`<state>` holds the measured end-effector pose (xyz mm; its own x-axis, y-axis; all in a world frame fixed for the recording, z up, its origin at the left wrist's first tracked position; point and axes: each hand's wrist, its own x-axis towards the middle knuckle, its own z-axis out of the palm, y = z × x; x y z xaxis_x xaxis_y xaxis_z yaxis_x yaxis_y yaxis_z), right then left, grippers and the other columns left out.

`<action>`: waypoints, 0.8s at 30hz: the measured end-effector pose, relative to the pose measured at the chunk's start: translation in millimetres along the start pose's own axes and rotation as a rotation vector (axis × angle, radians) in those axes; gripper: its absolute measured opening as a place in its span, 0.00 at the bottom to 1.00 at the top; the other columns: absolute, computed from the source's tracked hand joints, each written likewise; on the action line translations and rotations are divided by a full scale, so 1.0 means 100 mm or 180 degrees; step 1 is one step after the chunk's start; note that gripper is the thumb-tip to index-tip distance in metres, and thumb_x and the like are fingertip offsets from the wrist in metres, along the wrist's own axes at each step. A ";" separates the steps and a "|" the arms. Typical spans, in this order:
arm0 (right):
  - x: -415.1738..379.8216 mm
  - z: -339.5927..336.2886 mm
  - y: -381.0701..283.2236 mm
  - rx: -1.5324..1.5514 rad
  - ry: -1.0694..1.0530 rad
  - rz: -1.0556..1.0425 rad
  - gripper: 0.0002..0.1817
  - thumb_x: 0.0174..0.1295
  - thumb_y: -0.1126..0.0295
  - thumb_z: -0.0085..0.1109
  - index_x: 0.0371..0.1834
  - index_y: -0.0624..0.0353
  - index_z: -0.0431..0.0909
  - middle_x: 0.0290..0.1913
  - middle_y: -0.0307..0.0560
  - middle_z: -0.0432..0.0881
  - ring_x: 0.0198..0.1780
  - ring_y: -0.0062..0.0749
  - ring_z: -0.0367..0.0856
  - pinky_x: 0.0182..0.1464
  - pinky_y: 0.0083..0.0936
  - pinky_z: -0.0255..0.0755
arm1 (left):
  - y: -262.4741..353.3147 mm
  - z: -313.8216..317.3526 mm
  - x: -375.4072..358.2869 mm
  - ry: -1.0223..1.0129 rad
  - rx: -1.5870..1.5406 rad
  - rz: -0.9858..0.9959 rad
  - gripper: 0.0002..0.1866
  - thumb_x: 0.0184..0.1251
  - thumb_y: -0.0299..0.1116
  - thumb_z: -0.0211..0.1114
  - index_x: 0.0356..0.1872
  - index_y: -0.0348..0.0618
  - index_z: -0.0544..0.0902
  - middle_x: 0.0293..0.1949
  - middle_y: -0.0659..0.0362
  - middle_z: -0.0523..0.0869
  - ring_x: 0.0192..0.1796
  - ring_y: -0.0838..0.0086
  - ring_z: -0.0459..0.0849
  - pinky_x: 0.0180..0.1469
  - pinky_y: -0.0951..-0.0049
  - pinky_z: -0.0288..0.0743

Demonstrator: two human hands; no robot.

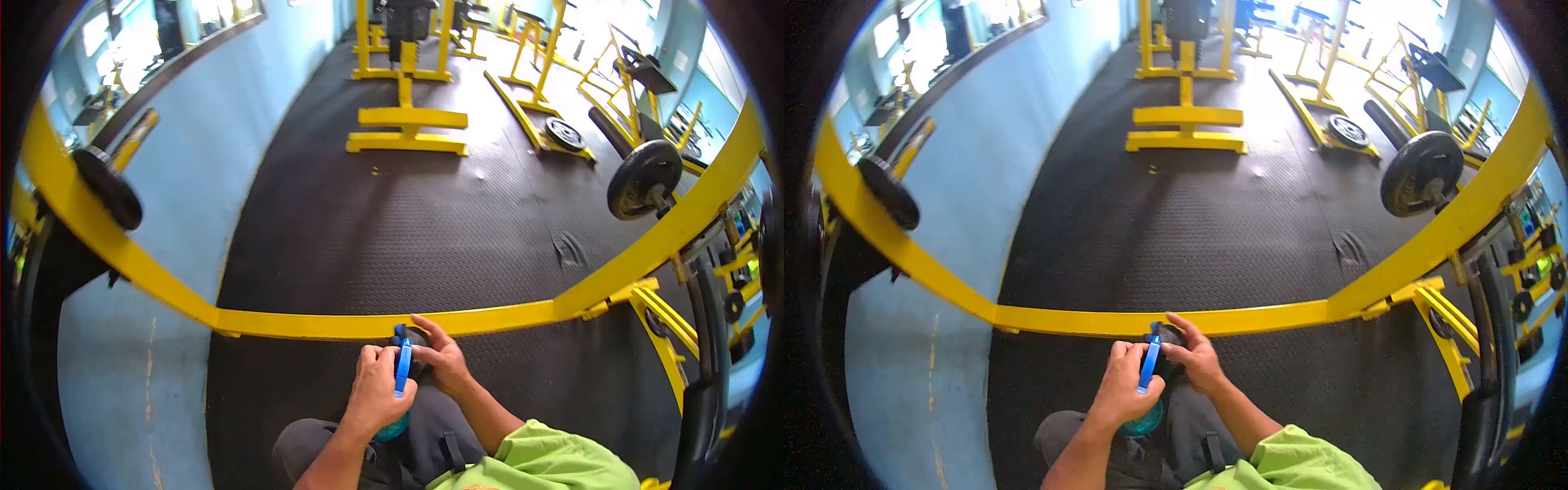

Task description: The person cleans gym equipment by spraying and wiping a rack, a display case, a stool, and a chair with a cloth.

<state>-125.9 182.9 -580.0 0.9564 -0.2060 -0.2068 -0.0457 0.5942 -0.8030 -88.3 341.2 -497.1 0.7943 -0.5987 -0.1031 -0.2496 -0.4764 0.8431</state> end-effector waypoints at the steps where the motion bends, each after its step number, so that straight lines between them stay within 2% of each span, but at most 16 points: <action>1: 0.10 0.05 0.06 -0.0165 0.0150 -0.0090 0.31 0.61 0.75 0.63 0.69 0.60 0.65 0.59 0.50 0.77 0.56 0.33 0.79 0.62 0.31 0.72 | -0.03 0.03 0.09 0.0187 0.0378 0.0045 0.26 0.49 0.34 0.65 0.52 0.36 0.75 0.47 0.46 0.73 0.51 0.53 0.76 0.58 0.57 0.70; 2: 0.16 0.08 0.07 -0.0129 0.0348 0.0191 0.28 0.62 0.74 0.64 0.66 0.61 0.69 0.56 0.48 0.79 0.53 0.31 0.80 0.59 0.29 0.74 | -0.04 0.07 0.18 0.0361 0.0744 0.0134 0.25 0.49 0.33 0.65 0.51 0.35 0.75 0.46 0.45 0.73 0.51 0.52 0.76 0.58 0.55 0.70; 4: 0.25 0.12 0.15 -0.0420 0.0784 0.0363 0.20 0.62 0.73 0.64 0.57 0.63 0.76 0.51 0.46 0.81 0.49 0.28 0.81 0.56 0.27 0.76 | -0.18 0.12 0.28 0.0446 0.0532 0.0015 0.25 0.47 0.30 0.63 0.50 0.34 0.73 0.46 0.43 0.73 0.51 0.48 0.74 0.58 0.55 0.69; 6: 0.18 0.31 0.13 -0.0823 0.1323 0.0220 0.11 0.61 0.74 0.64 0.46 0.63 0.81 0.42 0.43 0.83 0.44 0.26 0.81 0.51 0.25 0.76 | -0.41 0.19 0.26 0.0496 0.0157 0.0075 0.23 0.47 0.28 0.63 0.48 0.34 0.74 0.45 0.42 0.74 0.51 0.47 0.73 0.57 0.52 0.69; 7: 0.08 0.45 0.03 -0.0982 0.1423 0.0365 0.08 0.60 0.74 0.65 0.42 0.62 0.81 0.39 0.42 0.83 0.42 0.25 0.81 0.49 0.24 0.76 | -0.45 0.16 0.14 0.0464 0.0062 0.0224 0.24 0.46 0.28 0.63 0.49 0.34 0.74 0.46 0.42 0.74 0.51 0.47 0.74 0.57 0.52 0.69; 9: -0.11 0.64 -0.30 -0.1172 0.1463 0.0556 0.04 0.58 0.76 0.65 0.35 0.61 0.81 0.35 0.40 0.82 0.39 0.23 0.79 0.45 0.22 0.75 | -0.29 0.02 -0.06 0.0274 -0.0030 0.0376 0.25 0.46 0.28 0.62 0.50 0.35 0.74 0.47 0.41 0.73 0.51 0.46 0.74 0.58 0.53 0.69; 12: -0.53 0.99 -0.92 -0.0871 0.1348 0.1056 0.03 0.54 0.79 0.64 0.30 0.60 0.80 0.32 0.38 0.81 0.36 0.21 0.78 0.42 0.21 0.74 | 0.37 -0.45 -0.54 -0.0273 -0.0267 -0.0038 0.28 0.44 0.28 0.63 0.52 0.36 0.75 0.49 0.43 0.74 0.53 0.48 0.75 0.59 0.59 0.69; 14: -0.74 1.24 -1.37 -0.0883 0.1501 0.1155 0.06 0.51 0.82 0.62 0.30 0.60 0.78 0.32 0.38 0.81 0.37 0.21 0.77 0.43 0.21 0.73 | 0.72 -0.71 -0.84 -0.0488 -0.0040 0.0596 0.33 0.56 0.41 0.73 0.61 0.39 0.71 0.60 0.45 0.73 0.58 0.43 0.74 0.60 0.54 0.71; 15: -0.85 1.38 -1.63 -0.0988 0.1586 0.1091 0.07 0.50 0.82 0.61 0.31 0.60 0.78 0.33 0.38 0.80 0.38 0.22 0.77 0.43 0.21 0.73 | 1.10 -0.93 -0.85 -0.0809 0.0103 0.0531 0.33 0.55 0.40 0.73 0.60 0.37 0.71 0.57 0.43 0.74 0.56 0.46 0.76 0.56 0.54 0.73; 16: -0.95 1.52 -1.89 -0.1088 0.1696 0.1021 0.08 0.49 0.83 0.60 0.32 0.60 0.78 0.33 0.37 0.80 0.39 0.22 0.77 0.44 0.21 0.73 | 1.33 -1.07 -0.87 -0.0860 0.0341 0.0810 0.31 0.54 0.37 0.71 0.59 0.36 0.72 0.56 0.43 0.74 0.55 0.47 0.77 0.54 0.54 0.74; 18: -1.09 1.71 -2.27 -0.1090 0.1889 0.0677 0.11 0.47 0.83 0.59 0.34 0.59 0.77 0.34 0.37 0.80 0.39 0.23 0.77 0.44 0.21 0.73 | 1.65 -1.35 -0.83 -0.1174 -0.0174 0.0951 0.30 0.54 0.35 0.70 0.58 0.36 0.72 0.54 0.44 0.74 0.55 0.47 0.77 0.56 0.55 0.73; 19: -1.15 1.80 -2.48 -0.1151 0.1983 0.0399 0.11 0.47 0.83 0.59 0.34 0.59 0.78 0.34 0.37 0.80 0.39 0.22 0.77 0.44 0.21 0.73 | 1.84 -1.46 -0.78 -0.1540 -0.0656 0.0493 0.28 0.53 0.33 0.69 0.58 0.39 0.74 0.62 0.37 0.70 0.63 0.38 0.70 0.62 0.46 0.67; 20: -1.22 1.90 -2.65 -0.1200 0.2083 0.0127 0.11 0.46 0.83 0.59 0.34 0.58 0.78 0.34 0.37 0.80 0.39 0.22 0.77 0.45 0.21 0.73 | 2.00 -1.57 -0.72 -0.1670 -0.0589 0.0576 0.28 0.53 0.33 0.69 0.58 0.39 0.74 0.62 0.37 0.70 0.63 0.38 0.70 0.62 0.46 0.67; 22: -1.34 1.96 -2.93 -0.1217 0.2469 -0.0092 0.12 0.45 0.84 0.58 0.35 0.59 0.78 0.34 0.37 0.80 0.39 0.22 0.78 0.47 0.21 0.73 | 2.43 -1.73 -0.48 -0.1896 -0.0474 0.1011 0.26 0.43 0.29 0.66 0.50 0.37 0.77 0.48 0.45 0.76 0.53 0.51 0.77 0.58 0.61 0.70; 24: -1.52 2.01 -3.23 -0.1002 0.2813 -0.0386 0.12 0.46 0.84 0.59 0.34 0.59 0.78 0.34 0.36 0.80 0.39 0.21 0.77 0.46 0.21 0.73 | 2.61 -1.80 -0.27 -0.2146 -0.0293 0.1227 0.25 0.42 0.28 0.67 0.48 0.38 0.78 0.48 0.46 0.78 0.52 0.53 0.78 0.58 0.62 0.70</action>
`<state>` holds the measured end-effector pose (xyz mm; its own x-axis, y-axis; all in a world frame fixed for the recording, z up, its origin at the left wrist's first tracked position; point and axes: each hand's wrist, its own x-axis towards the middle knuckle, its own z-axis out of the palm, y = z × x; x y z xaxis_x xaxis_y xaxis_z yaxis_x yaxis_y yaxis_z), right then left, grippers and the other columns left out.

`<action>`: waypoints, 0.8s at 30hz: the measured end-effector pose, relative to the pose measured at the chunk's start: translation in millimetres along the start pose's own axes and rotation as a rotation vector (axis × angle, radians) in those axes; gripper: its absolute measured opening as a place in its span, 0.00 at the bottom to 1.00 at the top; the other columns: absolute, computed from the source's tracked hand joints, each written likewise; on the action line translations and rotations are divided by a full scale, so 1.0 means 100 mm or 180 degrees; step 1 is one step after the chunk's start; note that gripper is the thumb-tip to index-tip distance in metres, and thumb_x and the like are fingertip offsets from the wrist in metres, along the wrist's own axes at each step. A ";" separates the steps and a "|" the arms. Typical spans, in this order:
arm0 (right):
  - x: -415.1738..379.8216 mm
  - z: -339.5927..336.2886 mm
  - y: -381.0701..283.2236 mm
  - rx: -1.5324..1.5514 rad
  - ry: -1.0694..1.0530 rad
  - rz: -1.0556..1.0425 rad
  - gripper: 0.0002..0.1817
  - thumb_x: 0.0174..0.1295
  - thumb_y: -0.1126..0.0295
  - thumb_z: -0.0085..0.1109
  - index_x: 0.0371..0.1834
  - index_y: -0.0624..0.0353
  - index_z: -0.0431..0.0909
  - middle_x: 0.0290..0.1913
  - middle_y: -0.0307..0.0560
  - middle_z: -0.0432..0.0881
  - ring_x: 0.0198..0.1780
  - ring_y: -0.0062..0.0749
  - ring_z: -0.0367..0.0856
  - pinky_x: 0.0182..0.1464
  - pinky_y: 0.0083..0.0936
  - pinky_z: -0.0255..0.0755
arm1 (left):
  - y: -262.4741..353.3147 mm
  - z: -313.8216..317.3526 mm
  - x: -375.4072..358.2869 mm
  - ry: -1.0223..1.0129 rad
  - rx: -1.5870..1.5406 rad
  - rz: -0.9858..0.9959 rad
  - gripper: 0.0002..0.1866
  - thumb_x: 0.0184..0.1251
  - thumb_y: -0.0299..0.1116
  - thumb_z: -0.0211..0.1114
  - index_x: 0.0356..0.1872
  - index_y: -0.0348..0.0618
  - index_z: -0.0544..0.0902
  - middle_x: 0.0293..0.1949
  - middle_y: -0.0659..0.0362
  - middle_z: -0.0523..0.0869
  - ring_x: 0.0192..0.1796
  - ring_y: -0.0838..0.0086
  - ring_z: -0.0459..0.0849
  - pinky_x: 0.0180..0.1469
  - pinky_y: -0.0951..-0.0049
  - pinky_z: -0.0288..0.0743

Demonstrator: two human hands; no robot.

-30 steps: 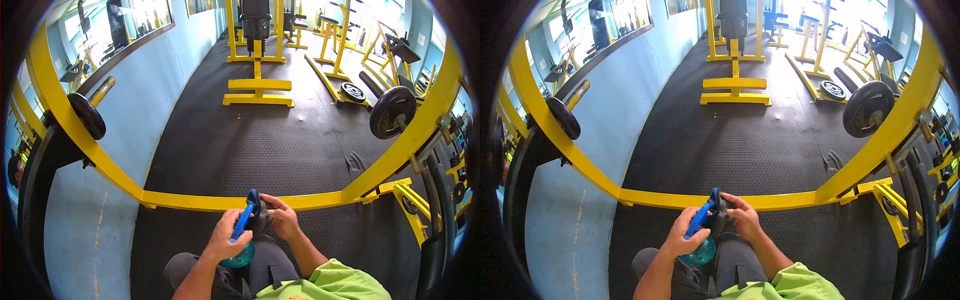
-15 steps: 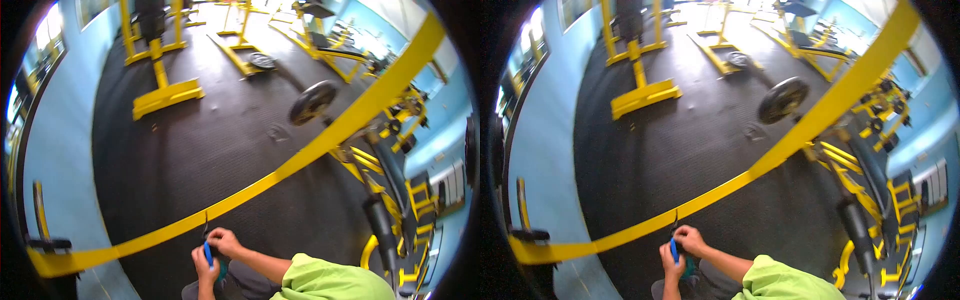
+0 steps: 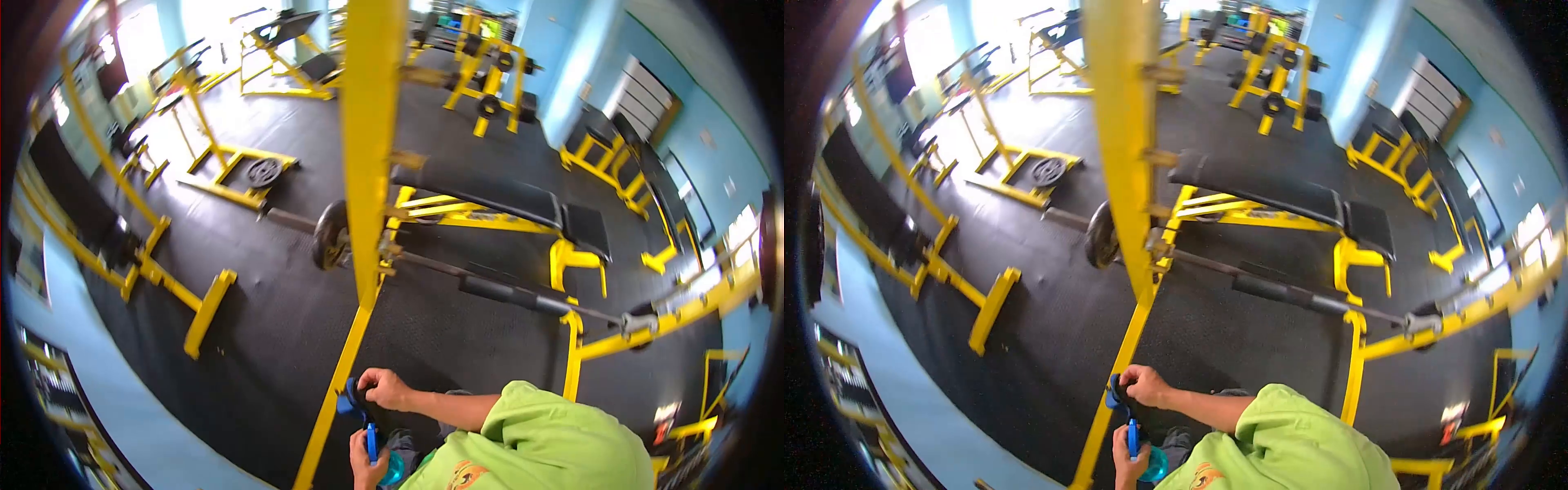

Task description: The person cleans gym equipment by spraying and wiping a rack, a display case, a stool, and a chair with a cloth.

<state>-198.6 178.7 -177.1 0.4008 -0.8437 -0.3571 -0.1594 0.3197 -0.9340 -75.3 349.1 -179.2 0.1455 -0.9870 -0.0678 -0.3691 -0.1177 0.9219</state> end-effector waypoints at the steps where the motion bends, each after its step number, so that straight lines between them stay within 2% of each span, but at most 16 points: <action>1: -0.07 -0.12 -0.15 0.0269 0.0183 0.0024 0.12 0.46 0.84 0.59 0.35 0.59 0.78 0.34 0.35 0.79 0.38 0.20 0.77 0.45 0.20 0.73 | 0.11 -0.09 0.10 -0.0116 0.0124 0.0081 0.25 0.42 0.28 0.67 0.48 0.38 0.78 0.49 0.45 0.77 0.53 0.50 0.78 0.59 0.60 0.70; 3: -0.21 -0.40 -0.29 0.0658 0.0509 -0.0070 0.10 0.49 0.81 0.64 0.35 0.59 0.78 0.34 0.35 0.79 0.38 0.19 0.76 0.43 0.18 0.73 | 0.22 -0.21 0.31 -0.0431 0.0218 0.0039 0.25 0.42 0.27 0.67 0.49 0.39 0.79 0.49 0.44 0.77 0.54 0.48 0.77 0.60 0.59 0.71; 6: -0.55 -0.85 -0.43 0.1291 0.1160 -0.0287 0.11 0.52 0.78 0.68 0.36 0.60 0.77 0.33 0.35 0.78 0.36 0.18 0.75 0.43 0.17 0.72 | 0.80 -0.28 0.61 -0.0816 0.0326 0.0478 0.24 0.43 0.27 0.67 0.48 0.38 0.80 0.48 0.47 0.77 0.51 0.53 0.79 0.56 0.63 0.73; 7: -0.68 -1.02 -0.44 0.1322 0.1311 -0.0277 0.19 0.50 0.67 0.75 0.38 0.61 0.74 0.36 0.40 0.78 0.40 0.23 0.76 0.45 0.21 0.73 | 0.91 -0.25 0.70 -0.0943 0.0364 0.0585 0.24 0.43 0.27 0.67 0.48 0.38 0.80 0.48 0.47 0.77 0.51 0.53 0.79 0.56 0.63 0.73; 8: -0.86 -1.19 -0.49 0.1387 0.1435 -0.0347 0.19 0.50 0.67 0.75 0.38 0.61 0.74 0.36 0.40 0.78 0.40 0.23 0.76 0.45 0.21 0.73 | 1.02 -0.19 0.78 -0.1056 0.0329 0.0743 0.24 0.44 0.27 0.68 0.48 0.38 0.80 0.48 0.47 0.77 0.50 0.54 0.80 0.55 0.64 0.73; 10: -1.26 -1.47 -0.54 -0.0355 0.2432 -0.0063 0.28 0.44 0.57 0.80 0.39 0.61 0.72 0.41 0.45 0.77 0.45 0.29 0.75 0.48 0.27 0.72 | 1.25 0.01 0.92 -0.1250 0.0329 0.0997 0.23 0.44 0.27 0.68 0.48 0.38 0.80 0.47 0.48 0.78 0.49 0.55 0.81 0.54 0.64 0.74; 11: -1.40 -1.60 -0.46 -0.0254 0.2575 -0.0001 0.34 0.40 0.53 0.80 0.41 0.61 0.71 0.44 0.50 0.75 0.50 0.35 0.74 0.50 0.31 0.71 | 1.36 0.14 1.00 -0.1423 0.0283 0.1114 0.23 0.45 0.27 0.68 0.48 0.38 0.80 0.47 0.48 0.78 0.48 0.55 0.81 0.54 0.64 0.74; 15: -1.98 -2.13 0.17 -0.0148 0.3314 -0.0241 0.31 0.44 0.59 0.76 0.46 0.62 0.71 0.44 0.52 0.76 0.48 0.37 0.76 0.51 0.31 0.71 | 1.76 0.89 1.24 -0.2024 0.0314 0.1815 0.24 0.46 0.27 0.68 0.49 0.36 0.79 0.45 0.46 0.80 0.50 0.52 0.81 0.55 0.61 0.74; 17: -2.39 -2.38 0.53 -0.0098 0.3172 0.0269 0.32 0.48 0.63 0.71 0.56 0.59 0.70 0.47 0.55 0.78 0.50 0.41 0.79 0.54 0.33 0.72 | 2.02 1.41 1.20 -0.2302 0.0249 0.2078 0.24 0.45 0.27 0.69 0.48 0.35 0.78 0.45 0.44 0.83 0.50 0.49 0.81 0.55 0.58 0.74; 18: -2.58 -2.43 0.72 0.0001 0.3372 0.0311 0.32 0.48 0.63 0.71 0.56 0.59 0.70 0.47 0.55 0.78 0.50 0.41 0.79 0.54 0.33 0.72 | 2.11 1.63 1.17 -0.2509 0.0246 0.2170 0.24 0.45 0.27 0.69 0.48 0.35 0.78 0.45 0.44 0.83 0.50 0.49 0.81 0.55 0.58 0.74; 20: -2.90 -2.57 1.05 -0.0188 0.3533 0.0645 0.35 0.52 0.65 0.69 0.65 0.53 0.65 0.50 0.56 0.80 0.52 0.45 0.81 0.56 0.35 0.73 | 2.30 2.10 1.12 -0.2773 0.0099 0.2482 0.24 0.44 0.27 0.70 0.48 0.35 0.79 0.45 0.44 0.84 0.48 0.47 0.82 0.55 0.58 0.74; 21: -3.08 -2.68 1.12 -0.0119 0.3683 0.0635 0.35 0.52 0.65 0.69 0.65 0.53 0.65 0.50 0.56 0.80 0.52 0.45 0.81 0.56 0.35 0.73 | 2.42 2.31 1.10 -0.3018 0.0253 0.2435 0.25 0.45 0.28 0.70 0.49 0.35 0.79 0.45 0.45 0.84 0.48 0.51 0.83 0.55 0.60 0.74; 22: -3.27 -2.75 1.12 -0.0111 0.3492 0.1031 0.40 0.53 0.65 0.69 0.69 0.51 0.60 0.49 0.55 0.81 0.51 0.47 0.82 0.55 0.36 0.73 | 2.54 2.53 1.04 -0.3137 0.0281 0.2528 0.25 0.45 0.28 0.70 0.49 0.35 0.79 0.45 0.45 0.84 0.48 0.51 0.83 0.55 0.60 0.74; 23: -3.41 -2.78 1.12 -0.0073 0.3260 0.1432 0.44 0.53 0.64 0.68 0.74 0.48 0.55 0.47 0.55 0.83 0.51 0.48 0.83 0.55 0.37 0.74 | 2.66 2.73 0.95 -0.3356 0.0119 0.2166 0.25 0.45 0.29 0.70 0.49 0.35 0.79 0.46 0.46 0.84 0.48 0.54 0.83 0.54 0.62 0.74; 24: -3.49 -2.82 1.15 0.0033 0.3355 0.1446 0.44 0.53 0.64 0.68 0.74 0.48 0.55 0.47 0.55 0.83 0.51 0.48 0.83 0.55 0.37 0.74 | 2.79 2.91 0.88 -0.3559 -0.0040 0.1777 0.25 0.46 0.29 0.70 0.49 0.35 0.79 0.46 0.47 0.84 0.48 0.57 0.83 0.54 0.63 0.74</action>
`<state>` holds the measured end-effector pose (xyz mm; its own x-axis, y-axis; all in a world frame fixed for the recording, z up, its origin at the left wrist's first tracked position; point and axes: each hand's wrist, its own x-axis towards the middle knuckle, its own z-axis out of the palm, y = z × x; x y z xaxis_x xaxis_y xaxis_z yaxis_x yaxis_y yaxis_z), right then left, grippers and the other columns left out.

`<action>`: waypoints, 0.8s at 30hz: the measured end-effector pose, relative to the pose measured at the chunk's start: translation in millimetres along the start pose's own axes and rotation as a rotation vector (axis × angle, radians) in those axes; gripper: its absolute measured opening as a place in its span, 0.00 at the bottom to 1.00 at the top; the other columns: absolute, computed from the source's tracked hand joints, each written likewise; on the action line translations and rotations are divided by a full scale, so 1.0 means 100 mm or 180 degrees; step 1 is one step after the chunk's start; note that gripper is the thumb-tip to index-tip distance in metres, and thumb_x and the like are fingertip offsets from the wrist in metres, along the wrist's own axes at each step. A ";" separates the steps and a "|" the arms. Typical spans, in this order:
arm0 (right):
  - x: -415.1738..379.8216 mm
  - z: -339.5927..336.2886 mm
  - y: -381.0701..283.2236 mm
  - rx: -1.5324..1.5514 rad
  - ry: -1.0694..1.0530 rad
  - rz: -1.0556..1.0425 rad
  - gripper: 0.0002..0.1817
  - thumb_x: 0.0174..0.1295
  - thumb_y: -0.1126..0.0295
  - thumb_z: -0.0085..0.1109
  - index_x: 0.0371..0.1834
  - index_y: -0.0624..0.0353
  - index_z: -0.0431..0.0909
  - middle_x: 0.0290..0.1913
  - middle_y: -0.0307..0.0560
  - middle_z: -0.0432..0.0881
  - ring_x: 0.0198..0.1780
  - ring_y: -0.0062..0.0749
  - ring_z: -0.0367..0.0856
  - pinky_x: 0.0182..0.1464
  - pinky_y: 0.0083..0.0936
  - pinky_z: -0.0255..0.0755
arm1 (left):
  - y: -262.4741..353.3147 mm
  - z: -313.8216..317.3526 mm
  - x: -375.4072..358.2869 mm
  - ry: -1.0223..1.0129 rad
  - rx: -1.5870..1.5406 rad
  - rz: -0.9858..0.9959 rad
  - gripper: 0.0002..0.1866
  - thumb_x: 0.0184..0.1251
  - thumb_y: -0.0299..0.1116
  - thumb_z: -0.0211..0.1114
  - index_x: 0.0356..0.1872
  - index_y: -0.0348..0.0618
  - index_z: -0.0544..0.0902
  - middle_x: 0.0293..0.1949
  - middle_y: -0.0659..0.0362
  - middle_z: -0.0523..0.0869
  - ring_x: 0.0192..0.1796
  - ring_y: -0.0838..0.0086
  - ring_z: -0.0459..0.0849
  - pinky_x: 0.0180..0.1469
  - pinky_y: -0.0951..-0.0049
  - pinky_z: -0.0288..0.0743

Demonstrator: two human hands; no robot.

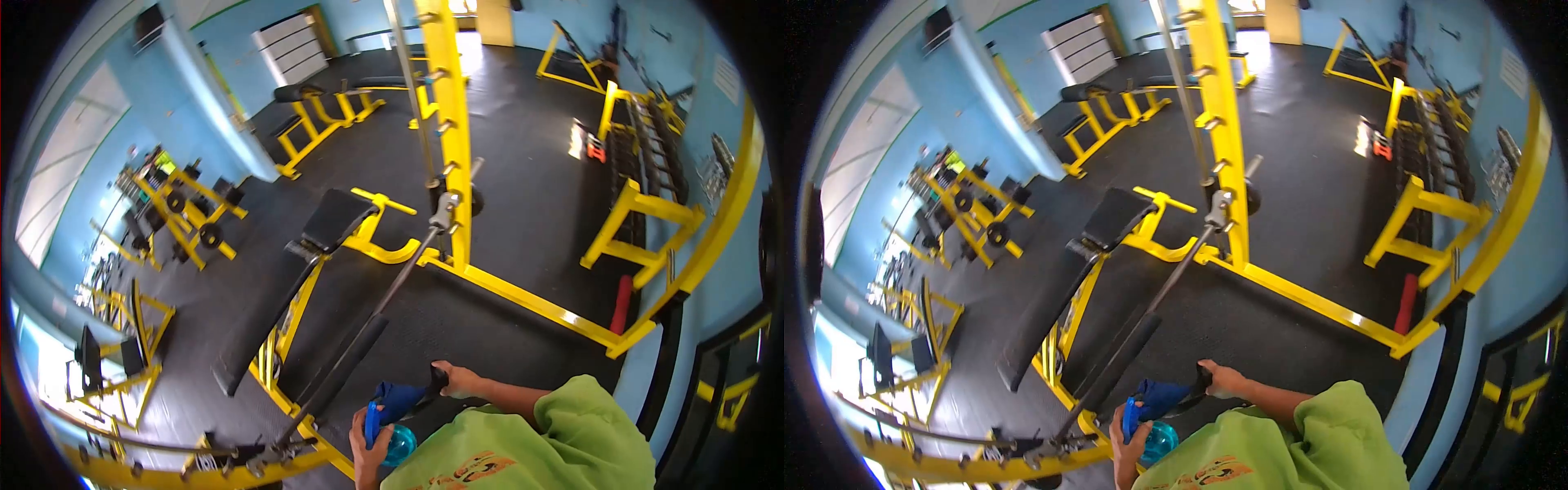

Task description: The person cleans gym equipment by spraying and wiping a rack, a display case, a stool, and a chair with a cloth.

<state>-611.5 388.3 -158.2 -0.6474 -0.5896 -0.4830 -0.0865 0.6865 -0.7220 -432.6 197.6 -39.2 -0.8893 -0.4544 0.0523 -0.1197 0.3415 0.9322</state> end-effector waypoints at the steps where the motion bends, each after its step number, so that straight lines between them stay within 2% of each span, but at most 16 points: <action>1: 0.01 -0.10 0.05 -0.0020 -0.0133 -0.0166 0.48 0.54 0.64 0.69 0.77 0.45 0.49 0.45 0.53 0.84 0.49 0.48 0.83 0.54 0.36 0.74 | 0.09 0.08 0.19 -0.0222 -0.0090 0.0022 0.23 0.47 0.29 0.70 0.49 0.36 0.80 0.47 0.49 0.83 0.49 0.62 0.83 0.54 0.67 0.74; 3: 0.09 -0.28 0.15 -0.0096 -0.0241 -0.0249 0.55 0.56 0.62 0.68 0.80 0.38 0.37 0.40 0.50 0.86 0.46 0.45 0.85 0.53 0.35 0.75 | 0.21 0.25 0.53 -0.0661 -0.0170 0.0016 0.23 0.48 0.29 0.70 0.49 0.36 0.80 0.47 0.50 0.83 0.49 0.62 0.83 0.54 0.67 0.74; 4: 0.09 -0.42 0.06 -0.0070 -0.0152 -0.0178 0.55 0.56 0.62 0.68 0.80 0.38 0.37 0.40 0.50 0.86 0.46 0.45 0.85 0.53 0.35 0.75 | 0.25 0.33 0.70 -0.1004 -0.0213 -0.0019 0.24 0.48 0.30 0.71 0.50 0.36 0.81 0.48 0.51 0.83 0.49 0.62 0.83 0.54 0.68 0.74; 6: 0.06 -0.66 -0.10 0.0091 -0.0714 -0.0094 0.47 0.57 0.60 0.68 0.78 0.45 0.49 0.57 0.57 0.80 0.55 0.54 0.81 0.58 0.39 0.73 | 0.38 0.55 1.08 -0.1533 -0.0202 0.0319 0.24 0.49 0.31 0.71 0.50 0.37 0.81 0.49 0.51 0.82 0.50 0.62 0.83 0.55 0.68 0.73; 7: 0.23 -0.60 0.10 0.0145 -0.0612 -0.0016 0.47 0.57 0.60 0.68 0.78 0.45 0.49 0.57 0.57 0.80 0.55 0.54 0.81 0.58 0.39 0.73 | 0.44 0.67 1.26 -0.1945 -0.0163 0.0606 0.24 0.50 0.32 0.71 0.50 0.37 0.81 0.50 0.51 0.81 0.51 0.61 0.82 0.56 0.68 0.73; 8: 0.53 -0.34 0.46 0.0375 -0.0358 -0.0441 0.41 0.59 0.61 0.66 0.75 0.47 0.56 0.56 0.56 0.81 0.55 0.54 0.81 0.58 0.39 0.73 | 0.49 0.81 1.46 -0.2076 -0.0195 0.0651 0.24 0.50 0.32 0.71 0.50 0.37 0.81 0.50 0.51 0.81 0.51 0.61 0.82 0.56 0.68 0.73; 10: 0.61 -0.39 0.60 0.0656 0.0024 -0.0791 0.36 0.60 0.63 0.64 0.72 0.49 0.62 0.56 0.54 0.81 0.55 0.53 0.81 0.58 0.39 0.73 | 0.52 1.10 1.80 -0.2987 -0.0236 0.0967 0.24 0.52 0.34 0.70 0.52 0.37 0.81 0.52 0.49 0.80 0.54 0.58 0.81 0.58 0.66 0.72; 12: 0.55 -0.69 0.51 0.0113 0.1383 -0.2005 0.24 0.61 0.66 0.61 0.63 0.52 0.73 0.54 0.53 0.82 0.56 0.51 0.80 0.59 0.38 0.72 | 0.53 1.31 2.12 -0.3294 0.0072 0.1409 0.25 0.54 0.34 0.69 0.54 0.38 0.79 0.55 0.47 0.78 0.58 0.54 0.78 0.61 0.63 0.70; 13: 0.41 -1.00 0.36 0.0508 0.0880 -0.1568 0.22 0.62 0.68 0.58 0.61 0.53 0.74 0.56 0.54 0.81 0.60 0.49 0.78 0.61 0.37 0.70 | 0.67 1.44 2.29 -0.3571 0.0122 0.1450 0.25 0.54 0.36 0.69 0.54 0.37 0.79 0.56 0.47 0.78 0.59 0.53 0.78 0.62 0.63 0.69; 14: 0.43 -1.08 0.44 0.0476 0.1005 -0.1487 0.22 0.62 0.68 0.58 0.61 0.53 0.74 0.56 0.54 0.81 0.60 0.49 0.78 0.61 0.37 0.70 | 0.78 1.61 2.42 -0.3816 0.0144 0.1500 0.26 0.55 0.37 0.70 0.55 0.37 0.78 0.56 0.46 0.77 0.60 0.53 0.77 0.63 0.62 0.68; 16: 0.49 -1.29 0.60 0.1266 0.1167 -0.0686 0.22 0.63 0.69 0.57 0.62 0.52 0.75 0.59 0.55 0.80 0.61 0.48 0.77 0.63 0.35 0.68 | 0.79 1.90 2.74 -0.4054 0.0177 0.1928 0.27 0.54 0.37 0.70 0.56 0.38 0.77 0.58 0.46 0.77 0.61 0.52 0.76 0.63 0.62 0.68; 17: 0.45 -1.37 0.65 0.1137 0.1775 -0.0559 0.20 0.63 0.68 0.58 0.60 0.52 0.77 0.55 0.53 0.82 0.57 0.44 0.80 0.61 0.33 0.71 | 0.84 2.03 2.88 -0.4258 0.0097 0.2048 0.27 0.54 0.37 0.70 0.56 0.39 0.77 0.58 0.46 0.77 0.61 0.52 0.76 0.63 0.61 0.68; 18: 0.36 -1.55 0.61 0.1160 0.1884 -0.0515 0.20 0.63 0.68 0.58 0.60 0.52 0.77 0.55 0.53 0.82 0.57 0.44 0.80 0.61 0.33 0.71 | 0.90 2.17 3.00 -0.4466 0.0032 0.2142 0.27 0.54 0.37 0.71 0.56 0.40 0.77 0.59 0.46 0.77 0.62 0.52 0.76 0.63 0.61 0.68; 20: 0.21 -1.86 0.61 0.2024 0.2217 0.0029 0.17 0.63 0.67 0.60 0.54 0.55 0.81 0.50 0.50 0.85 0.52 0.37 0.83 0.57 0.31 0.73 | 1.09 2.44 3.18 -0.4728 0.0089 0.2229 0.27 0.53 0.37 0.71 0.56 0.40 0.77 0.59 0.45 0.77 0.62 0.53 0.76 0.63 0.61 0.69; 21: 0.34 -1.81 0.87 0.2439 0.2491 0.0104 0.14 0.61 0.68 0.61 0.49 0.55 0.84 0.47 0.47 0.87 0.50 0.31 0.83 0.55 0.30 0.74 | 1.16 2.60 3.24 -0.4798 0.0127 0.2288 0.27 0.54 0.37 0.71 0.56 0.40 0.77 0.59 0.46 0.76 0.61 0.54 0.76 0.63 0.61 0.68; 24: 0.35 -1.98 1.19 0.2840 0.3184 0.0392 0.14 0.59 0.70 0.62 0.49 0.56 0.84 0.45 0.45 0.87 0.47 0.30 0.84 0.54 0.29 0.75 | 1.25 3.17 3.36 -0.4994 0.0128 0.2291 0.27 0.54 0.38 0.72 0.55 0.39 0.78 0.59 0.47 0.75 0.61 0.55 0.75 0.64 0.62 0.68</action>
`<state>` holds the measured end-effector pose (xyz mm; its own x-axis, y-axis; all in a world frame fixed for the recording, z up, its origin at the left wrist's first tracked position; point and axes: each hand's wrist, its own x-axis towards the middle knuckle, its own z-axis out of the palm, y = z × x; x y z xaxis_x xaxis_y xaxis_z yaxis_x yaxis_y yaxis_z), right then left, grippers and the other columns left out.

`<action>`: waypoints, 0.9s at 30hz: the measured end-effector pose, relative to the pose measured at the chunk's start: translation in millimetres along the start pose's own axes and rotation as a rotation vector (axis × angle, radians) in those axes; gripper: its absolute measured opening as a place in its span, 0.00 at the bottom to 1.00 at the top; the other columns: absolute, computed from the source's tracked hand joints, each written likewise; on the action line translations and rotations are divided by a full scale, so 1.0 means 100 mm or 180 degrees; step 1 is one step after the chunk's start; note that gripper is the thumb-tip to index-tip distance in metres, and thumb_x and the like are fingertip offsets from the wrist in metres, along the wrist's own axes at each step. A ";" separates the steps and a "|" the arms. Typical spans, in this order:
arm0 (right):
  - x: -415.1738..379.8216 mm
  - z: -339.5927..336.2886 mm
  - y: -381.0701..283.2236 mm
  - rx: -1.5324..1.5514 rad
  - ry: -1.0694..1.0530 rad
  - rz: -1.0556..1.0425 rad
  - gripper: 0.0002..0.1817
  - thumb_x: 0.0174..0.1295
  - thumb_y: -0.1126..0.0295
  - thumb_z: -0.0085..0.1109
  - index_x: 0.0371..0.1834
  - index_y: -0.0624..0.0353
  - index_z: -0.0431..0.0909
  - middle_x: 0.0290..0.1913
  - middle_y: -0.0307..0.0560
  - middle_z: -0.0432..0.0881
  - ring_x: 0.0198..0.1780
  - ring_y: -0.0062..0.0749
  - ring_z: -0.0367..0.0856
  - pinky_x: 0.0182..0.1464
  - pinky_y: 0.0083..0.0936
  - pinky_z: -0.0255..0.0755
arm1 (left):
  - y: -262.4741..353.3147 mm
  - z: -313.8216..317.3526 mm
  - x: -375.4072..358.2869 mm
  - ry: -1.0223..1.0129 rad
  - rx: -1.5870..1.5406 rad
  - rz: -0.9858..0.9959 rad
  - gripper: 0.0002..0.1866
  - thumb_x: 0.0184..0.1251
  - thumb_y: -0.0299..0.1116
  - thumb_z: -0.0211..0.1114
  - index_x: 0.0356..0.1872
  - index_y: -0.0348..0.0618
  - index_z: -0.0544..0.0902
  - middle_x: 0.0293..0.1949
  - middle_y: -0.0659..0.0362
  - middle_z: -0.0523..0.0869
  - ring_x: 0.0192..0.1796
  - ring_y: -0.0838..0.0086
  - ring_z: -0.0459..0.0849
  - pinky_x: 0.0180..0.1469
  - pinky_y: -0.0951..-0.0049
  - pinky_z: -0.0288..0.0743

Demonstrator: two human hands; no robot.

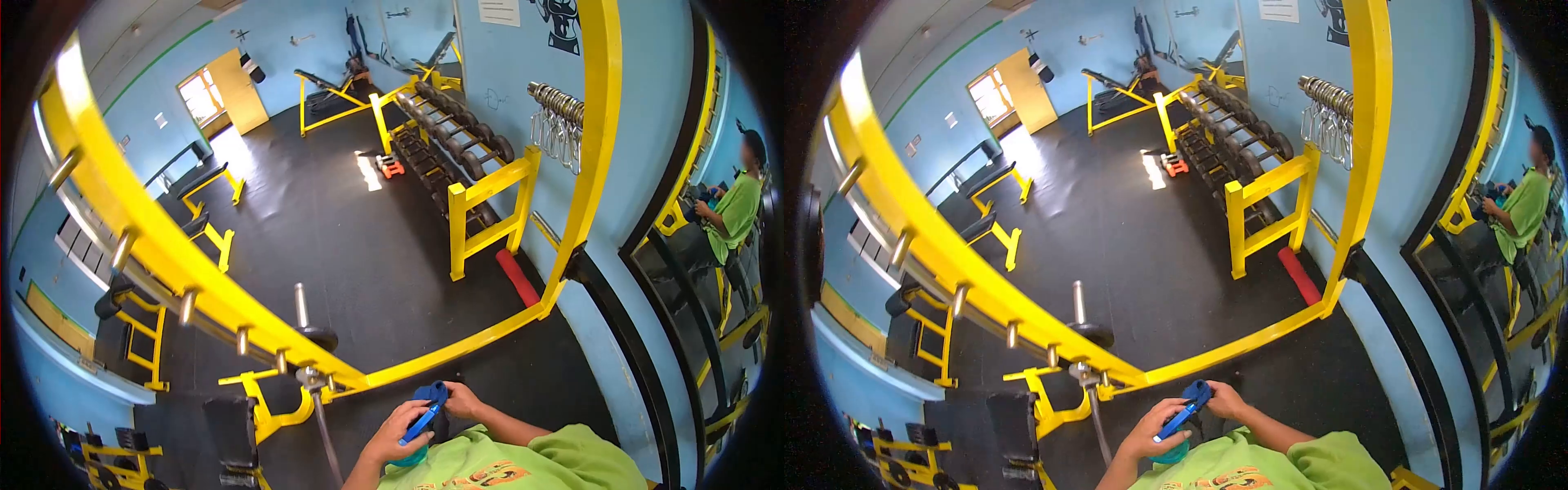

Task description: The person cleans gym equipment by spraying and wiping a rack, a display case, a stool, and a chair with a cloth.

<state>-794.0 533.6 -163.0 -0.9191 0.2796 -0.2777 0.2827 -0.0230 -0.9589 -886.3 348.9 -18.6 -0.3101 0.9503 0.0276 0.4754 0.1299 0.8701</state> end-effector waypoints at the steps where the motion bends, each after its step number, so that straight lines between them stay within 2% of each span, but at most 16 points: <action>1: 0.13 -0.09 0.04 -0.0223 0.0234 0.0400 0.13 0.58 0.71 0.62 0.47 0.57 0.84 0.43 0.45 0.87 0.44 0.29 0.84 0.51 0.29 0.76 | -0.09 -0.04 0.21 -0.0008 -0.0089 -0.0019 0.26 0.55 0.38 0.72 0.55 0.39 0.78 0.60 0.48 0.75 0.62 0.56 0.75 0.64 0.62 0.67; 6: 0.93 -0.63 0.05 -0.0112 0.0581 0.0461 0.18 0.54 0.68 0.65 0.49 0.61 0.82 0.41 0.49 0.87 0.42 0.32 0.85 0.48 0.28 0.76 | -0.58 -0.20 1.18 0.0419 0.0131 -0.0172 0.27 0.53 0.39 0.74 0.54 0.38 0.79 0.56 0.47 0.71 0.62 0.57 0.70 0.64 0.62 0.65; 8: 1.28 -0.92 -0.07 -0.0668 0.0834 0.0223 0.18 0.53 0.67 0.65 0.48 0.60 0.82 0.39 0.52 0.86 0.41 0.36 0.85 0.47 0.29 0.76 | -0.64 -0.36 1.57 0.0546 -0.0068 -0.0340 0.27 0.55 0.39 0.73 0.54 0.39 0.79 0.53 0.49 0.71 0.60 0.60 0.71 0.63 0.63 0.66; 9: 1.32 -1.08 -0.56 -0.1064 0.0856 0.0445 0.17 0.52 0.66 0.63 0.45 0.58 0.82 0.37 0.53 0.86 0.38 0.39 0.85 0.45 0.30 0.76 | -0.76 -0.46 1.76 0.0367 -0.0151 -0.0344 0.26 0.56 0.39 0.73 0.54 0.39 0.79 0.53 0.51 0.71 0.58 0.63 0.71 0.61 0.64 0.67; 10: 1.46 -1.21 -0.57 -0.1122 0.0803 0.0448 0.17 0.52 0.66 0.63 0.45 0.58 0.82 0.37 0.53 0.86 0.38 0.39 0.85 0.45 0.30 0.76 | -0.74 -0.59 1.96 0.0348 -0.0145 -0.0182 0.26 0.56 0.39 0.73 0.55 0.38 0.78 0.53 0.52 0.71 0.56 0.64 0.73 0.59 0.65 0.69; 13: 1.85 -1.53 -0.76 -0.0694 0.1659 -0.0304 0.15 0.50 0.68 0.62 0.42 0.57 0.82 0.32 0.50 0.85 0.34 0.37 0.84 0.40 0.31 0.76 | -0.68 -0.89 2.40 0.0532 -0.0230 -0.0183 0.28 0.55 0.38 0.73 0.56 0.38 0.77 0.54 0.51 0.72 0.52 0.65 0.77 0.55 0.68 0.72; 16: 2.21 -1.82 -1.01 -0.0923 0.1370 -0.0092 0.15 0.48 0.68 0.64 0.40 0.59 0.82 0.30 0.48 0.82 0.31 0.37 0.81 0.38 0.28 0.75 | -0.75 -1.06 2.75 0.0644 -0.0235 0.0085 0.27 0.55 0.37 0.73 0.56 0.38 0.78 0.54 0.51 0.75 0.53 0.65 0.78 0.56 0.68 0.72; 17: 2.31 -1.92 -1.11 -0.1281 0.1114 -0.0021 0.16 0.44 0.68 0.67 0.38 0.60 0.83 0.37 0.48 0.80 0.40 0.38 0.80 0.45 0.29 0.74 | -0.80 -1.12 2.84 0.0684 -0.0283 0.0072 0.27 0.55 0.37 0.73 0.56 0.38 0.78 0.54 0.51 0.75 0.53 0.65 0.78 0.56 0.68 0.72; 18: 2.39 -1.98 -1.16 -0.1339 0.1088 -0.0009 0.16 0.44 0.68 0.67 0.38 0.60 0.83 0.37 0.48 0.80 0.40 0.38 0.80 0.45 0.29 0.74 | -0.86 -1.19 2.93 0.0652 -0.0397 0.0035 0.25 0.55 0.36 0.72 0.54 0.39 0.79 0.53 0.51 0.77 0.53 0.65 0.78 0.56 0.68 0.72; 20: 2.55 -2.06 -1.19 -0.2057 0.1172 -0.1044 0.14 0.42 0.72 0.67 0.35 0.60 0.82 0.45 0.47 0.76 0.49 0.37 0.75 0.52 0.31 0.71 | -1.01 -1.29 3.12 0.0671 -0.0584 0.0012 0.23 0.55 0.35 0.71 0.53 0.39 0.80 0.51 0.52 0.79 0.53 0.65 0.79 0.57 0.67 0.72; 21: 2.67 -2.11 -1.10 -0.1625 0.1008 -0.0959 0.15 0.41 0.73 0.68 0.35 0.57 0.82 0.52 0.49 0.74 0.58 0.44 0.69 0.61 0.37 0.65 | -1.11 -1.33 3.24 0.0605 -0.0769 -0.0003 0.23 0.55 0.34 0.70 0.53 0.40 0.80 0.48 0.52 0.80 0.51 0.64 0.80 0.56 0.67 0.73; 22: 2.78 -2.16 -1.08 -0.1403 0.0812 -0.0942 0.14 0.43 0.74 0.68 0.36 0.58 0.82 0.57 0.48 0.75 0.57 0.39 0.73 0.61 0.34 0.68 | -1.23 -1.38 3.37 0.0529 -0.0950 -0.0014 0.23 0.55 0.33 0.70 0.53 0.40 0.80 0.46 0.53 0.81 0.50 0.64 0.80 0.55 0.66 0.73; 24: 3.05 -2.27 -0.99 0.0292 0.0001 -0.0493 0.15 0.44 0.77 0.67 0.39 0.60 0.81 0.59 0.43 0.76 0.55 0.30 0.76 0.59 0.30 0.70 | -1.50 -1.51 3.66 0.0498 -0.0973 0.0087 0.23 0.55 0.34 0.69 0.53 0.40 0.80 0.47 0.52 0.81 0.50 0.63 0.81 0.55 0.65 0.74; 25: 3.09 -2.21 -1.46 0.0784 -0.0030 0.0157 0.16 0.46 0.79 0.64 0.41 0.63 0.81 0.54 0.38 0.79 0.52 0.23 0.76 0.56 0.25 0.71 | -1.65 -1.58 3.80 0.0395 -0.0997 0.0246 0.23 0.55 0.35 0.69 0.53 0.40 0.80 0.48 0.51 0.81 0.51 0.63 0.81 0.56 0.65 0.73; 26: 3.27 -2.29 -1.39 0.0883 -0.0196 0.0229 0.17 0.49 0.77 0.62 0.45 0.63 0.80 0.47 0.36 0.81 0.50 0.22 0.76 0.57 0.23 0.69 | -1.81 -1.67 3.95 0.0312 -0.1002 0.0403 0.23 0.56 0.36 0.69 0.54 0.40 0.80 0.49 0.51 0.81 0.52 0.63 0.81 0.57 0.65 0.73; 27: 3.50 -2.38 -1.21 0.1022 -0.0181 0.0216 0.15 0.51 0.75 0.60 0.44 0.62 0.80 0.45 0.38 0.82 0.47 0.23 0.77 0.56 0.23 0.68 | -1.99 -1.81 4.11 0.0258 -0.0950 0.0403 0.24 0.57 0.37 0.68 0.55 0.40 0.80 0.50 0.51 0.81 0.54 0.62 0.81 0.58 0.65 0.73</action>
<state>-1084.8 863.0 -130.1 -0.9176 0.2132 -0.3356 0.2511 -0.3435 -0.9049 -1257.6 662.4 -90.7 -0.3341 0.9264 0.1734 0.2561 -0.0878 0.9627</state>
